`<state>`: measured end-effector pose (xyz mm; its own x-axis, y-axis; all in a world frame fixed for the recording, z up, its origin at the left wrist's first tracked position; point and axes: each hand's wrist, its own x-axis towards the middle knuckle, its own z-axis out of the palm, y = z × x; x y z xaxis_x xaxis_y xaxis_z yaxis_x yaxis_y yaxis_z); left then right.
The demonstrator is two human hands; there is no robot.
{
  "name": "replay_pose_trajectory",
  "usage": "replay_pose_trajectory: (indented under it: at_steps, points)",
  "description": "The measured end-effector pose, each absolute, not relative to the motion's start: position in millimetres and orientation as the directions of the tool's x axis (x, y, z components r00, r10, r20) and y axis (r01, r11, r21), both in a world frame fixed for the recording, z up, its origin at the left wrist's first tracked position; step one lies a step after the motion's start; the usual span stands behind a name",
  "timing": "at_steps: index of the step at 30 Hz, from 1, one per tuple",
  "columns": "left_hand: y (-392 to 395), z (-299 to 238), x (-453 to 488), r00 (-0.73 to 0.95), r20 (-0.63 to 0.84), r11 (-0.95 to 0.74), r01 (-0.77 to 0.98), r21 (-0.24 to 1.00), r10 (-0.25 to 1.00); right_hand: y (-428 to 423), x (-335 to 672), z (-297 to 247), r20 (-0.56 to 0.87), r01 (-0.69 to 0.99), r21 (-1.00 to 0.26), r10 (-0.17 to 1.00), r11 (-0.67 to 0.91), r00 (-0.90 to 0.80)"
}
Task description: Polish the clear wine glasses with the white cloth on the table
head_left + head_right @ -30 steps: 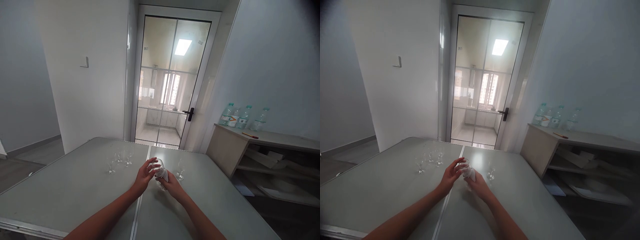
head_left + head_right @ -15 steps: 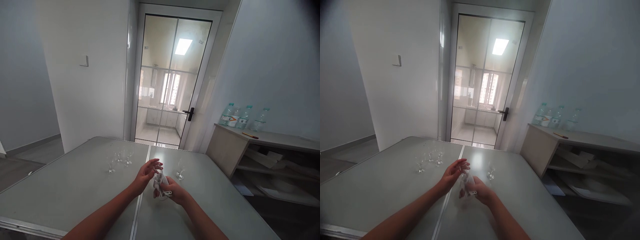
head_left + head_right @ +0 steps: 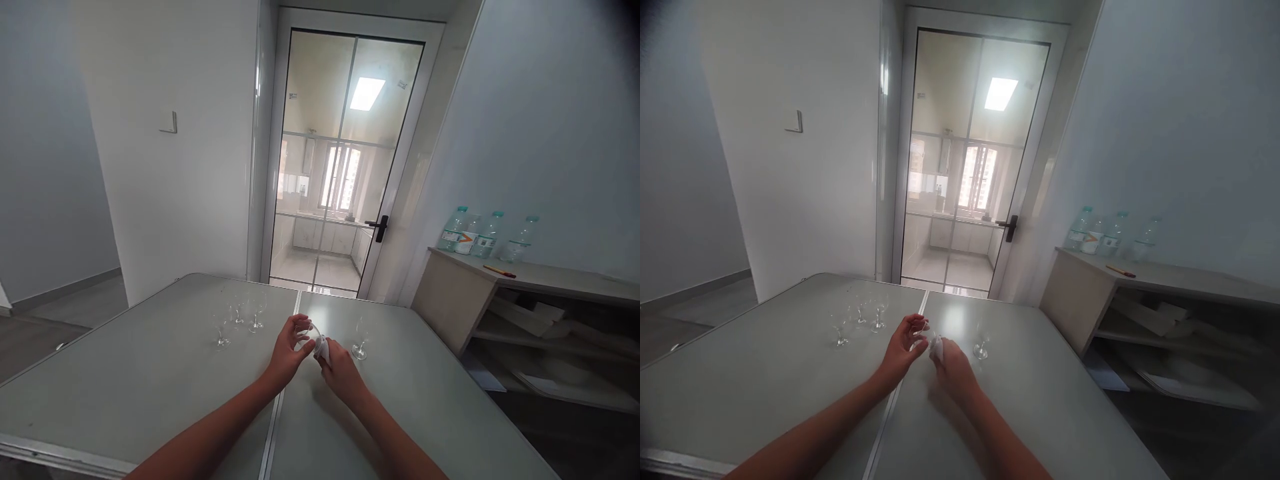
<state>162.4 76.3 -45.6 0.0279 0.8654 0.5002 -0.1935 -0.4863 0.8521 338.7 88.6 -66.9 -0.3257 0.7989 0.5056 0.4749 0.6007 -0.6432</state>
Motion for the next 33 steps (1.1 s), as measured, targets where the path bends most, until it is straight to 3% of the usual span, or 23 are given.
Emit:
replay_pose_trajectory:
  at_steps: [2, 5, 7, 10, 13, 17, 19, 21, 28, 33]
  points:
    - [77.1, -46.1, 162.1, 0.020, 0.502, -0.486, -0.220, 0.846, 0.865, 87.4, 337.5, -67.6, 0.480, 0.453, -0.679, 0.816, 0.578, -0.323]
    - [77.5, -45.1, 160.8, 0.070, 0.481, -0.432, -0.343, 0.834, 0.874, 81.0, 337.7, -62.5, 0.223, 0.185, -0.926, 0.870, 0.330, -0.439]
    - [76.1, -43.1, 160.2, 0.138, 0.457, -0.361, -0.434, 0.825, 0.878, 76.4, 340.5, -57.9, 0.045, -0.049, -0.999, 0.775, 0.018, -0.630]
    - [71.8, -38.5, 160.5, 0.217, 0.455, -0.303, -0.499, 0.812, 0.863, 73.0, 347.2, -52.7, 0.006, -0.194, -0.949, 0.601, -0.248, -0.799]
    - [69.4, -36.0, 161.4, 0.225, 0.489, -0.340, -0.481, 0.808, 0.843, 74.4, 350.8, -50.5, 0.030, -0.193, -0.961, 0.617, -0.200, -0.787]
    - [75.9, -43.6, 161.1, 0.084, 0.471, -0.425, -0.317, 0.848, 0.878, 78.4, 343.8, -53.8, 0.093, -0.032, -0.995, 0.825, 0.091, -0.557]
    - [80.3, -49.1, 160.2, 0.008, 0.443, -0.431, -0.218, 0.876, 0.896, 78.6, 338.4, -56.9, 0.144, 0.035, -0.983, 0.869, 0.181, -0.473]
    - [82.0, -51.7, 159.6, 0.001, 0.448, -0.439, -0.197, 0.877, 0.894, 76.8, 334.9, -58.8, 0.145, 0.010, -0.985, 0.853, 0.174, -0.502]
    - [68.4, -35.4, 161.1, 0.259, 0.522, -0.369, -0.464, 0.806, 0.813, 71.4, 344.5, -51.0, 0.096, -0.278, -0.953, 0.752, -0.119, -0.653]
    - [69.4, -34.9, 159.9, 0.176, 0.457, -0.374, -0.364, 0.853, 0.872, 77.3, 348.7, -53.1, 0.102, -0.211, -0.977, 0.770, -0.044, -0.630]
